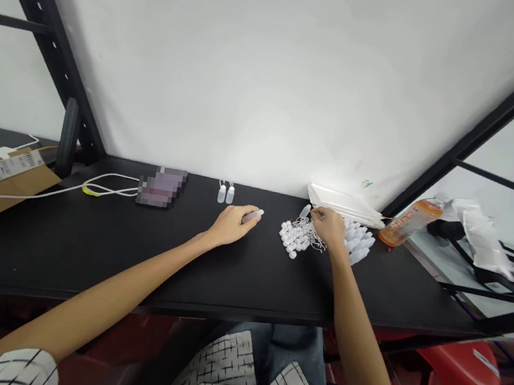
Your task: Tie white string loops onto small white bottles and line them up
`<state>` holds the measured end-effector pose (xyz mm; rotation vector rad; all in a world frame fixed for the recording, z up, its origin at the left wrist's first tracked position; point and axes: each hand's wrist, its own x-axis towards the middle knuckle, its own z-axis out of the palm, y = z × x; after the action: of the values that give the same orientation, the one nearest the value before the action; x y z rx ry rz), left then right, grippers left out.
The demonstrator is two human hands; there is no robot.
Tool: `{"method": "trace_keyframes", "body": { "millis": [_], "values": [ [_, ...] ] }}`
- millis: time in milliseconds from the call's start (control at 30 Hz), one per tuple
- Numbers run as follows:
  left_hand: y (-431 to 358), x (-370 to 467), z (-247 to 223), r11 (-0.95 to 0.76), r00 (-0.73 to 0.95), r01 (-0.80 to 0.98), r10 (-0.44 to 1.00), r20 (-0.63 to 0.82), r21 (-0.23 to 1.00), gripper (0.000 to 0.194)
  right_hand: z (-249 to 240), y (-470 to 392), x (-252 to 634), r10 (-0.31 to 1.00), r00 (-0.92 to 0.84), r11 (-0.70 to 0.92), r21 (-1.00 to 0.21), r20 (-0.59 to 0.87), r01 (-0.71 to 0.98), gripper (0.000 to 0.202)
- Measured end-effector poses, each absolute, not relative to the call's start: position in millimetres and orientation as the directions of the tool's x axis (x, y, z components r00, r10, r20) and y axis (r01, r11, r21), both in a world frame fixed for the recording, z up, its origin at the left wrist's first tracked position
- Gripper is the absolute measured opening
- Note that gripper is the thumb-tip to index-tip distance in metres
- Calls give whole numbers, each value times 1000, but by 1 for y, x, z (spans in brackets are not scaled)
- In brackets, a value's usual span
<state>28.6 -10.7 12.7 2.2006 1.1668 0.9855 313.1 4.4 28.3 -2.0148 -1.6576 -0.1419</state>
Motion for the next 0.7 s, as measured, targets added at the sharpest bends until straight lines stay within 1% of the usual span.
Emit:
{"method": "trace_keyframes", "body": {
  "millis": [67,133,233,367,500,600,700],
  "values": [
    [-12,29,14,-534,390,519,843,371,667,36,30,3,314,900,288,-197,-285,327,938,25],
    [-13,29,15,-536,395,533,842,369,654,36,31,2,314,905,325,-253,-269,274,929,23],
    [-13,29,15,-552,403,561,833,379,617,34,31,4,314,899,351,-269,-300,264,915,23],
    [-14,30,13,-572,428,570,819,382,589,32,29,6,313,891,348,-238,-354,290,904,30],
    [-15,30,12,-573,435,566,818,376,592,33,31,5,308,916,296,-201,-331,269,922,33],
    [-15,30,13,-574,442,563,817,371,594,33,33,3,307,934,246,-161,-308,259,938,28],
    [-15,29,14,-575,442,563,816,371,593,33,32,2,310,956,169,-86,-320,239,943,19]
  ]
}}
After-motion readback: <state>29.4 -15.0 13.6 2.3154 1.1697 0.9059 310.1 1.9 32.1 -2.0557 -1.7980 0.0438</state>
